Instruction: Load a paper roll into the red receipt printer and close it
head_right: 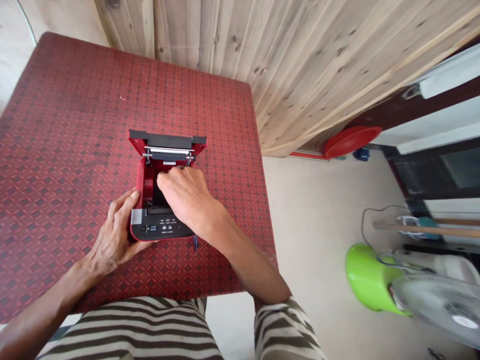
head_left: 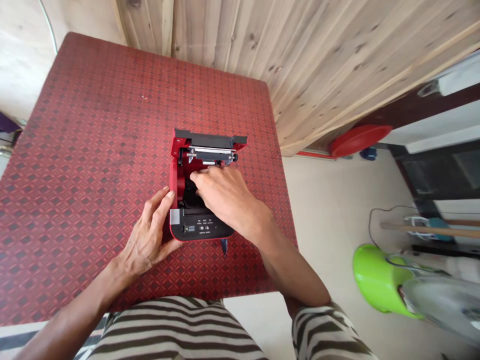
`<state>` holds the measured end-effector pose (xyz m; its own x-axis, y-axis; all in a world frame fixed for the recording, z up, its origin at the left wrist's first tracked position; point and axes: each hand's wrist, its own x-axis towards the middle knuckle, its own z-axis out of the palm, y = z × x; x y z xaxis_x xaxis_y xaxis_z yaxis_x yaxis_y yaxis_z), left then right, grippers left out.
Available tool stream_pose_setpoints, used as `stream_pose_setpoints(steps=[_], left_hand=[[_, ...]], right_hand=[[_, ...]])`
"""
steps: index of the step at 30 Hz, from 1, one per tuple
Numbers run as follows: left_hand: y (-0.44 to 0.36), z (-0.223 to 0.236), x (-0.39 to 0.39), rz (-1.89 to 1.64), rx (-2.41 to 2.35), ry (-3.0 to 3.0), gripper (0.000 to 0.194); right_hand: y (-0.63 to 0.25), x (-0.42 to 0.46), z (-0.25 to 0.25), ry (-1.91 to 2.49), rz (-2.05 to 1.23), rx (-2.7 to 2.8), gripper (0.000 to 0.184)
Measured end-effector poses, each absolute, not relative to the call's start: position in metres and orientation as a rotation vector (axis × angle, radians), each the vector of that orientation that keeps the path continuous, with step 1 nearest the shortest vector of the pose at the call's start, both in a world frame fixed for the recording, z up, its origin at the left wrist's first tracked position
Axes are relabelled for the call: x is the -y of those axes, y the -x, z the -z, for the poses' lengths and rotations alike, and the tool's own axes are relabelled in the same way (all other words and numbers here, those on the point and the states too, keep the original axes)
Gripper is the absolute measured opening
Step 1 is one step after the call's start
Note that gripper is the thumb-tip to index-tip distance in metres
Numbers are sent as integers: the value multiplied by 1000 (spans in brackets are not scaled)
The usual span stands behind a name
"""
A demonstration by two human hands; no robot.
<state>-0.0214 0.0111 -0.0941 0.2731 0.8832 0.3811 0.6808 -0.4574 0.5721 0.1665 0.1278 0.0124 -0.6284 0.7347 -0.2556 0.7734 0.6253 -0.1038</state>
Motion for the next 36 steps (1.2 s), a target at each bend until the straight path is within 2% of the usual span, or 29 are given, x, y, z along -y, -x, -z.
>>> stream_pose_setpoints(steps=[3,7,15,21,27,31,36], left_hand=[[21,93,-11,-972,-1440,-2256,97],[22,92,-12,-977,-1432,-2262,95],[25,93,-10,-983,-1439,-2296,95],[37,70,-10,-916,-1448,-2226,97],[51,39,-49,-1078,-1370,-2146,90],[43,13,-94,-1192,-1296,-2294,94],[27,-11,-117,-1047,-1185,-2444,87]], right_hand=[[-176,-122,-20,-1283,430,-2686,27],[-199,-109,-30,-1225,754,-2903,19],[-216,-101,-10,-1129,1221,-3057,13],[-223,-115,-4,-1121,1426,-3070,11],[-225,-112,-2,-1205,1331,-3349,11],[-226,-97,-3,-1221,1210,-3470,12],[-227,-72,5,-1244,785,-3603,21]])
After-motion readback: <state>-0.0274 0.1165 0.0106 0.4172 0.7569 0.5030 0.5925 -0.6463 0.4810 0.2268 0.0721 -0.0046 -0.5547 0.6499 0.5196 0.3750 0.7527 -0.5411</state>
